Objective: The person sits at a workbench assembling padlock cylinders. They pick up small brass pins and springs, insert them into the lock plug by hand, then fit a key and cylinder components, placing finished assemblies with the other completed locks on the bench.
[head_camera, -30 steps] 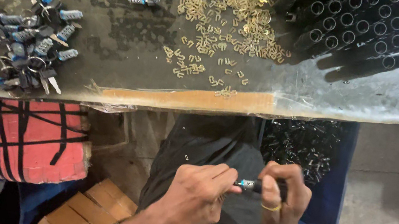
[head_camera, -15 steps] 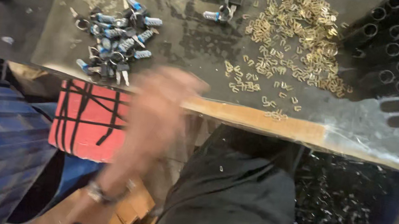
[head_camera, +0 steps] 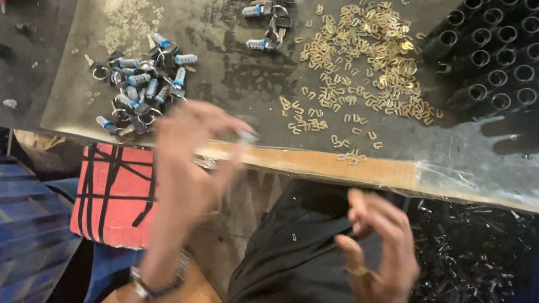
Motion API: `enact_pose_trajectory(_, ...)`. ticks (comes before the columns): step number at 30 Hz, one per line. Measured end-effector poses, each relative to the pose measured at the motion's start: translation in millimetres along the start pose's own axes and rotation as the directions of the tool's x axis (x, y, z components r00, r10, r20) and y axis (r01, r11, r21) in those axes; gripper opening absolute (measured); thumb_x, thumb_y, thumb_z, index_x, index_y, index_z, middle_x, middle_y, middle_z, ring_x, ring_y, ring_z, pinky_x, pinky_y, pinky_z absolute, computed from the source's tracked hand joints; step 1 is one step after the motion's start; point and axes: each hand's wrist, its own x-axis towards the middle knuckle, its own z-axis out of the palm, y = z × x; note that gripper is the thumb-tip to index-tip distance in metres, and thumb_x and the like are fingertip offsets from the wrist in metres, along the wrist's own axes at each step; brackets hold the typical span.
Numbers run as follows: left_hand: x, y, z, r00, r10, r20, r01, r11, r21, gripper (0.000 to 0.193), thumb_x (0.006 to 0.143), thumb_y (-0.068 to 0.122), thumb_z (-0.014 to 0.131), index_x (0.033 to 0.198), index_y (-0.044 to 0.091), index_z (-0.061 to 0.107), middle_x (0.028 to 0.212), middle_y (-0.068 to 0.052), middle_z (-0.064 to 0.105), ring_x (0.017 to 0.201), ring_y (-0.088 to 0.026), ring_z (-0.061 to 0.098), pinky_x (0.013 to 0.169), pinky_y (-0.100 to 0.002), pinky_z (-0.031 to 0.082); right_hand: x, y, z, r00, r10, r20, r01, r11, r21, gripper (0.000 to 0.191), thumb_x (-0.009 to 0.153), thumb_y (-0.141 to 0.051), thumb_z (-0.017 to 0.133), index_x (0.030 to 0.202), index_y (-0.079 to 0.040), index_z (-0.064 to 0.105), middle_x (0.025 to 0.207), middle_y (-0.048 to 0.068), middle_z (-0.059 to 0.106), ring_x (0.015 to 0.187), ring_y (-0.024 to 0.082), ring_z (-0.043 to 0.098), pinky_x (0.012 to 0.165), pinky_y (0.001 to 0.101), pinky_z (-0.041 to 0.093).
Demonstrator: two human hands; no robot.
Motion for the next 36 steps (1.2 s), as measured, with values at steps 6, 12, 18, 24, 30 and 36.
enact_pose_trajectory(6, -18.1, 65.9, 22.6, 0.977, 0.164, 0.137, -0.105, 0.927, -0.361, 0.037, 0.082, 0.029, 0.086, 0.114, 0.016, 0.073, 0.107, -0.002, 0.066, 0.105, -0.018, 0.062, 0.094, -0.036, 0.045, 9.5, 5.0, 6.3, 0.983, -0.01, 0.186, 0.023, 0.997, -0.07, 0.042, 0.105, -0.042, 0.049, 0.114, -0.005, 0.066, 0.102, 0.007, 0.067, 0.098, 0.022, 0.06, 0.087, 0.0333, 0.05)
enact_pose_trajectory(12, -8.4, 45.3, 63.7, 0.958, 0.245, 0.151, -0.23, 0.967, -0.108, 0.046, 0.084, 0.031, 0.084, 0.124, 0.011, 0.072, 0.103, -0.004, 0.062, 0.093, -0.02, 0.057, 0.091, -0.039, 0.039, -50.3, 35.4, -12.7, 0.966, 0.211, 0.15, -0.245, 0.936, 0.255, 0.049, 0.107, -0.045, 0.046, 0.103, -0.001, 0.068, 0.099, 0.009, 0.067, 0.098, 0.024, 0.062, 0.089, 0.035, 0.05)
enact_pose_trajectory(18, -18.2, 27.4, 89.1, 0.909, 0.395, 0.131, -0.4, 0.916, 0.012, 0.035, 0.085, 0.022, 0.085, 0.117, 0.013, 0.075, 0.102, 0.003, 0.061, 0.096, -0.017, 0.059, 0.09, -0.038, 0.036, -76.3, 61.7, -29.8, 0.819, 0.544, 0.18, -0.537, 0.618, 0.574, 0.051, 0.099, -0.042, 0.049, 0.112, 0.006, 0.063, 0.084, 0.008, 0.055, 0.077, 0.018, 0.053, 0.074, 0.0334, 0.047)
enact_pose_trajectory(24, -34.7, 26.9, 84.6, 0.967, 0.255, 0.027, -0.248, 0.956, -0.16, 0.019, 0.083, 0.008, 0.083, 0.095, 0.013, 0.069, 0.098, 0.001, 0.064, 0.093, -0.018, 0.063, 0.089, -0.036, 0.042, -58.5, 56.5, -24.3, 0.788, 0.533, 0.308, -0.592, 0.52, 0.616, 0.043, 0.105, -0.035, 0.047, 0.113, 0.006, 0.059, 0.087, 0.007, 0.054, 0.082, 0.017, 0.052, 0.079, 0.0332, 0.047)
enact_pose_trajectory(30, -67.8, 36.6, 73.6, 0.869, -0.361, 0.337, 0.479, 0.448, -0.755, 0.015, 0.09, -0.002, 0.074, 0.102, 0.003, 0.067, 0.099, -0.005, 0.069, 0.076, -0.007, 0.062, 0.064, -0.022, 0.054, -46.6, 42.5, -17.6, 0.729, 0.583, 0.358, -0.679, 0.549, 0.488, 0.038, 0.101, -0.027, 0.054, 0.122, 0.003, 0.064, 0.102, 0.01, 0.073, 0.092, 0.018, 0.07, 0.084, 0.0321, 0.056)
enact_pose_trajectory(36, -83.6, 32.4, 75.4, 0.792, -0.243, 0.559, 0.61, 0.326, -0.722, 0.014, 0.096, -0.004, 0.071, 0.11, -0.005, 0.074, 0.101, -0.015, 0.074, 0.075, -0.011, 0.069, 0.069, -0.024, 0.057, -57.4, 50.8, -12.6, 0.739, 0.57, 0.36, -0.667, 0.543, 0.51, 0.039, 0.098, -0.027, 0.065, 0.124, 0.002, 0.067, 0.095, 0.012, 0.076, 0.087, 0.016, 0.07, 0.081, 0.0309, 0.056)
